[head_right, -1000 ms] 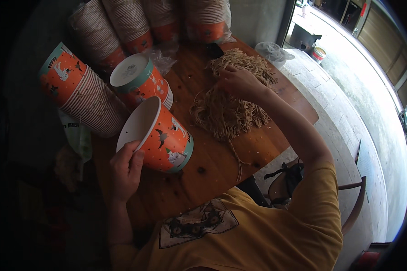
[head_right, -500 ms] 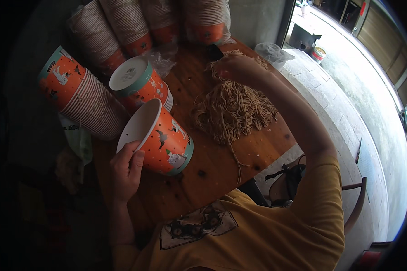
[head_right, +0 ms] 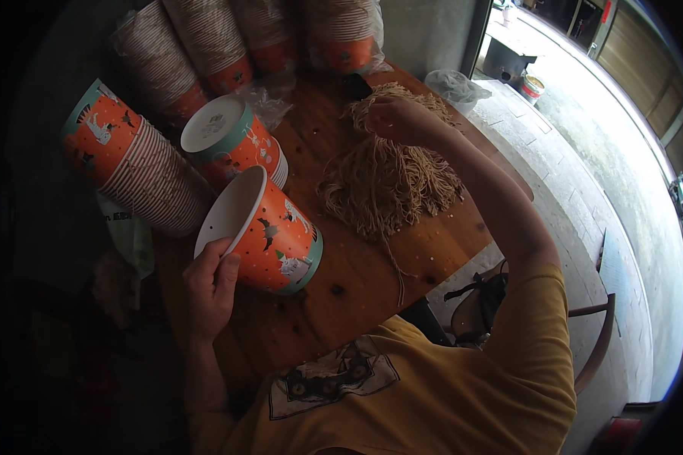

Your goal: Attaching rope handles to paper Halloween buckets by threading them through pre-punched holes.

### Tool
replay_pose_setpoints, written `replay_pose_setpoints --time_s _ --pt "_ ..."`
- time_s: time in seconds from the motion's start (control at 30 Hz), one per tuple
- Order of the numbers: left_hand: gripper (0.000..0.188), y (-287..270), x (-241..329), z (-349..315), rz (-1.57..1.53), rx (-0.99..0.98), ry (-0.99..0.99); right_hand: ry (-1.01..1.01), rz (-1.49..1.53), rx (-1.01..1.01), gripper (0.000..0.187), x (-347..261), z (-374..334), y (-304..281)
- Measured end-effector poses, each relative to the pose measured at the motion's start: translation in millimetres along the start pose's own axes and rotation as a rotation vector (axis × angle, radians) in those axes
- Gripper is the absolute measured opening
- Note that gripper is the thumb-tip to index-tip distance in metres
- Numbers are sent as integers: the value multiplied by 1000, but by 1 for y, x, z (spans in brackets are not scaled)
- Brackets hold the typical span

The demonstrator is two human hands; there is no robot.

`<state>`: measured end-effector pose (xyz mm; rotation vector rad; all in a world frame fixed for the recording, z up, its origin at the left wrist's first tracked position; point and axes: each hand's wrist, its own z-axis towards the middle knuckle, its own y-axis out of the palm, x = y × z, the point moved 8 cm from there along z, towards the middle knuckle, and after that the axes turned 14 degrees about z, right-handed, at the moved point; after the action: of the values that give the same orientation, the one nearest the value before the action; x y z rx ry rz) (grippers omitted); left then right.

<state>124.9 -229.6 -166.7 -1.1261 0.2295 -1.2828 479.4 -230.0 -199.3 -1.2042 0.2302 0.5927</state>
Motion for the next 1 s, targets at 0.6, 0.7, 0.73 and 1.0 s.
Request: replay_pose_setpoints --time_s 0.6,0.7,0.73,1.0 --pt "22 -1 -1 0 12 -5 -8 -44 -103 -136 11 -10 -2 3" --pt "17 -1 -2 1 -3 -23 -38 101 206 -143 15 -6 2 4" --pt "17 -2 -1 2 -5 -23 -38 214 529 -118 19 -6 4 1" --pt "33 -7 -11 -1 -107 -74 -216 244 718 68 33 -122 45 -58"
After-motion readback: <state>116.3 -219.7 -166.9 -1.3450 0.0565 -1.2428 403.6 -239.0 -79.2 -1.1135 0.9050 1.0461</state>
